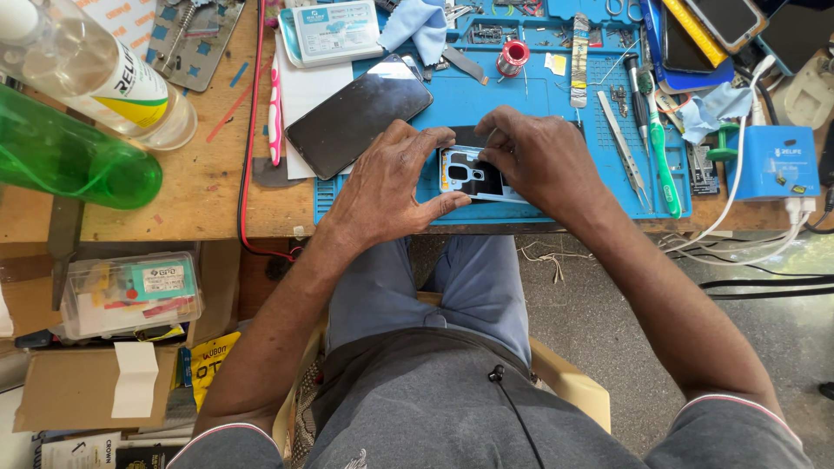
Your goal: The person uses a blue plastic pry tool to separate the screen from the smartphone frame, then uses tweezers to remove small internal components from the back housing. They place the removed parts on the workbench and continue to manipulate the phone's internal structure.
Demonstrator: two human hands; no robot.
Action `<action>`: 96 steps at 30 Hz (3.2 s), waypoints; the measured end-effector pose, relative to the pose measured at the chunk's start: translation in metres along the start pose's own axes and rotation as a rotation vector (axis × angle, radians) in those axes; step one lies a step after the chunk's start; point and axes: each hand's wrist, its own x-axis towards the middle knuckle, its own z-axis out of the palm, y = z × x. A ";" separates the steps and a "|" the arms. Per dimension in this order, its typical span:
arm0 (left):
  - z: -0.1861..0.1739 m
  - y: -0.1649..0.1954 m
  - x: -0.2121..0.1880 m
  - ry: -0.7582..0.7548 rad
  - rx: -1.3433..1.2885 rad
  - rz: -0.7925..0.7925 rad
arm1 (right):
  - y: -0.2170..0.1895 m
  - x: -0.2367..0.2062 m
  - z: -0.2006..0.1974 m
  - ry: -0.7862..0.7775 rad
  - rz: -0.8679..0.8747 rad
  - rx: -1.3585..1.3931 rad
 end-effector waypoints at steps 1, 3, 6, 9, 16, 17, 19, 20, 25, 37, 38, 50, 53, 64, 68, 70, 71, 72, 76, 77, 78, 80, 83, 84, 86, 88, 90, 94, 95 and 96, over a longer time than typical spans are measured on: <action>0.000 0.000 0.000 0.003 -0.002 0.004 | -0.002 0.001 0.000 -0.010 -0.006 -0.031; 0.001 -0.001 0.000 0.007 -0.002 0.016 | -0.005 0.002 -0.001 -0.015 0.000 -0.040; 0.003 -0.003 0.000 0.002 -0.001 0.013 | -0.007 0.004 -0.003 -0.031 0.002 -0.042; 0.004 -0.004 0.001 -0.013 -0.006 -0.008 | -0.009 0.006 -0.003 -0.052 0.010 -0.048; 0.004 -0.006 0.000 0.003 0.000 0.011 | -0.009 0.010 -0.002 -0.071 0.026 -0.050; 0.004 -0.006 0.000 0.010 -0.002 0.025 | -0.008 0.011 -0.002 -0.080 0.027 -0.038; 0.003 -0.006 0.000 0.013 -0.010 0.026 | -0.005 0.013 -0.004 -0.097 0.030 -0.016; 0.003 -0.006 0.000 0.013 -0.014 0.027 | -0.003 0.013 -0.005 -0.101 0.043 0.001; 0.002 -0.005 -0.001 0.033 -0.009 0.051 | 0.006 0.014 -0.014 -0.074 0.008 0.042; 0.003 -0.004 -0.002 0.013 -0.009 0.026 | 0.003 0.016 -0.005 -0.118 -0.179 -0.287; 0.003 -0.004 -0.002 0.013 -0.012 0.026 | 0.003 0.016 -0.004 -0.119 -0.187 -0.305; -0.001 -0.010 0.006 -0.043 -0.470 -0.077 | 0.011 0.006 -0.007 -0.111 0.085 0.072; 0.010 -0.004 0.010 0.056 -0.992 -0.084 | 0.012 -0.003 0.000 -0.027 0.271 0.371; 0.048 0.030 0.007 0.099 -1.347 -0.229 | -0.006 -0.018 0.030 0.343 0.319 0.742; 0.042 0.029 0.008 -0.037 -1.376 -0.334 | -0.011 -0.018 0.031 0.401 0.336 0.668; 0.038 0.028 0.009 -0.067 -1.412 -0.360 | -0.011 -0.019 0.033 0.401 0.350 0.658; 0.036 0.027 0.009 -0.080 -1.430 -0.375 | -0.009 -0.020 0.033 0.390 0.353 0.672; 0.035 0.026 0.010 -0.106 -1.455 -0.385 | -0.008 -0.020 0.033 0.377 0.358 0.687; 0.031 0.023 0.013 -0.172 -1.549 -0.441 | 0.007 -0.029 0.020 0.351 0.389 0.715; 0.030 0.023 0.014 -0.178 -1.564 -0.445 | 0.013 -0.033 0.013 0.391 0.345 0.582; 0.029 0.022 0.015 -0.178 -1.556 -0.450 | 0.020 -0.038 0.004 0.430 0.300 0.449; 0.025 0.020 0.016 -0.180 -1.542 -0.463 | 0.036 -0.051 -0.016 0.424 0.248 0.112; 0.014 0.012 0.022 -0.239 -1.472 -0.472 | 0.058 -0.074 -0.035 0.244 0.351 -0.268; 0.010 0.008 0.025 -0.257 -1.411 -0.518 | 0.065 -0.080 -0.038 0.177 0.403 -0.356; 0.001 0.001 0.034 -0.291 -1.284 -0.612 | 0.077 -0.088 -0.036 0.154 0.427 -0.401; -0.007 -0.006 0.042 -0.351 -1.205 -0.551 | 0.087 -0.094 -0.033 0.158 0.416 -0.444; -0.011 -0.012 0.049 -0.394 -1.112 -0.532 | 0.095 -0.096 -0.031 0.198 0.369 -0.485; -0.012 -0.017 0.052 -0.433 -0.977 -0.574 | 0.102 -0.097 -0.042 0.194 0.423 -0.324; -0.012 -0.018 0.051 -0.438 -0.961 -0.578 | 0.102 -0.099 -0.050 0.221 0.433 -0.222; -0.011 -0.018 0.050 -0.439 -0.946 -0.558 | 0.101 -0.101 -0.056 0.248 0.442 -0.121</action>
